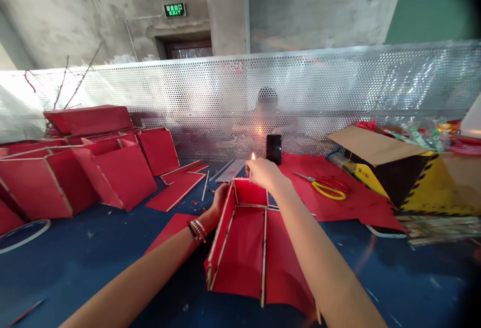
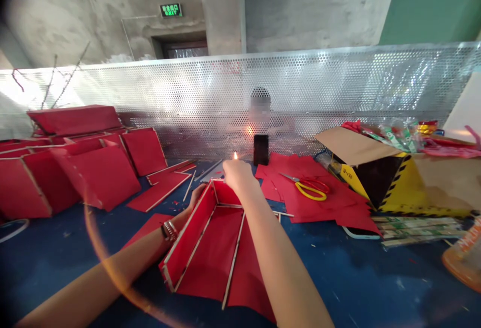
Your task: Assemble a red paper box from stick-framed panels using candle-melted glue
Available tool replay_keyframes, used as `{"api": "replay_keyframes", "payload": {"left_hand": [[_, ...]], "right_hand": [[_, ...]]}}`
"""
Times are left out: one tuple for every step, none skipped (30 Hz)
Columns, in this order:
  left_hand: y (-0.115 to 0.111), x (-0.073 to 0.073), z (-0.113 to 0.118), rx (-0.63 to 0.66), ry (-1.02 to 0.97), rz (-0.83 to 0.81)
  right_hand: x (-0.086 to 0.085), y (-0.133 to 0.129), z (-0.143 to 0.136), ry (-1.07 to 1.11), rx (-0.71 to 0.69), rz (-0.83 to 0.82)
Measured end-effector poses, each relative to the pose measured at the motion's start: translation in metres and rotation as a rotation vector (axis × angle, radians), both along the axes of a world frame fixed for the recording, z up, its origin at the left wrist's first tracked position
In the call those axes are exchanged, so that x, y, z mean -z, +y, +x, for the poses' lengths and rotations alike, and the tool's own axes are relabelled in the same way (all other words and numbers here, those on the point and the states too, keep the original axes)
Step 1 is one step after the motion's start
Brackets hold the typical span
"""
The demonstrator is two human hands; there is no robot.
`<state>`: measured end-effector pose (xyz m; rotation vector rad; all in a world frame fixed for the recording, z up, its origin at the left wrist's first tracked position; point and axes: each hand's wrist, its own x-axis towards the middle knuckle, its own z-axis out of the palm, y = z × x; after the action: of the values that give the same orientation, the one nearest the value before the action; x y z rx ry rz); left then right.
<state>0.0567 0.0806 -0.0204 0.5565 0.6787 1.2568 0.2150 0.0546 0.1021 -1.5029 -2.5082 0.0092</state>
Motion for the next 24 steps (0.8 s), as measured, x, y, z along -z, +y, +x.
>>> {"api": "replay_keyframes", "payload": {"left_hand": [[0.0, -0.001, 0.001, 0.0, -0.006, -0.006], [-0.001, -0.001, 0.002, -0.002, -0.011, -0.016], [-0.001, -0.002, 0.003, -0.004, -0.016, -0.026], [-0.002, -0.002, 0.003, -0.005, -0.02, -0.034], [-0.003, -0.003, 0.003, -0.005, -0.023, -0.041], [-0.004, -0.003, 0.004, -0.004, -0.024, -0.05], [-0.004, -0.004, 0.004, -0.003, -0.023, -0.058], [-0.005, -0.004, 0.004, -0.001, -0.02, -0.066], [-0.006, -0.005, 0.004, 0.001, -0.017, -0.074], [-0.007, -0.005, 0.004, 0.003, -0.014, -0.08], [-0.008, -0.006, 0.004, 0.005, -0.012, -0.084], [-0.009, -0.006, 0.005, 0.005, -0.011, -0.085], [-0.01, -0.007, 0.005, 0.005, -0.01, -0.084], [-0.011, -0.008, 0.006, 0.001, -0.011, -0.081], [-0.011, -0.009, 0.007, -0.003, -0.012, -0.077], [-0.012, -0.01, 0.007, -0.009, -0.012, -0.073], [-0.013, -0.011, 0.008, -0.015, -0.012, -0.069], [-0.013, -0.012, 0.009, -0.021, -0.01, -0.066], [-0.014, -0.013, 0.01, -0.026, -0.008, -0.064], [-0.015, -0.014, 0.012, -0.029, -0.005, -0.062], [-0.016, -0.016, 0.013, -0.03, -0.001, -0.06], [-0.017, -0.017, 0.014, -0.031, 0.002, -0.057], [-0.018, -0.018, 0.015, -0.03, 0.005, -0.053], [-0.019, -0.019, 0.016, -0.028, 0.007, -0.046]], "right_hand": [[0.0, 0.001, 0.0, 0.002, -0.001, 0.002], [0.001, 0.001, 0.001, 0.006, -0.002, 0.006], [0.002, 0.002, 0.001, 0.014, -0.004, 0.013], [0.003, 0.003, 0.001, 0.023, -0.005, 0.021], [0.004, 0.004, 0.001, 0.031, -0.006, 0.031], [0.005, 0.005, 0.001, 0.036, -0.004, 0.04], [0.006, 0.006, 0.001, 0.039, -0.001, 0.048], [0.007, 0.007, 0.001, 0.037, 0.004, 0.053], [0.008, 0.008, 0.001, 0.033, 0.01, 0.055], [0.009, 0.009, 0.001, 0.03, 0.017, 0.059], [0.01, 0.01, 0.001, 0.029, 0.025, 0.065], [0.01, 0.011, 0.001, 0.03, 0.033, 0.069], [0.01, 0.011, 0.001, 0.029, 0.041, 0.073], [0.01, 0.011, 0.001, 0.029, 0.046, 0.075], [0.01, 0.011, 0.001, 0.028, 0.048, 0.076], [0.009, 0.01, 0.001, 0.025, 0.048, 0.076], [0.009, 0.009, 0.001, 0.022, 0.048, 0.074], [0.008, 0.009, 0.001, 0.019, 0.049, 0.074], [0.008, 0.008, 0.0, 0.016, 0.05, 0.075], [0.008, 0.007, 0.0, 0.014, 0.052, 0.076], [0.008, 0.007, -0.001, 0.012, 0.052, 0.077], [0.008, 0.006, -0.001, 0.011, 0.051, 0.079], [0.008, 0.006, -0.002, 0.01, 0.051, 0.081], [0.008, 0.006, -0.002, 0.009, 0.049, 0.083]]}}
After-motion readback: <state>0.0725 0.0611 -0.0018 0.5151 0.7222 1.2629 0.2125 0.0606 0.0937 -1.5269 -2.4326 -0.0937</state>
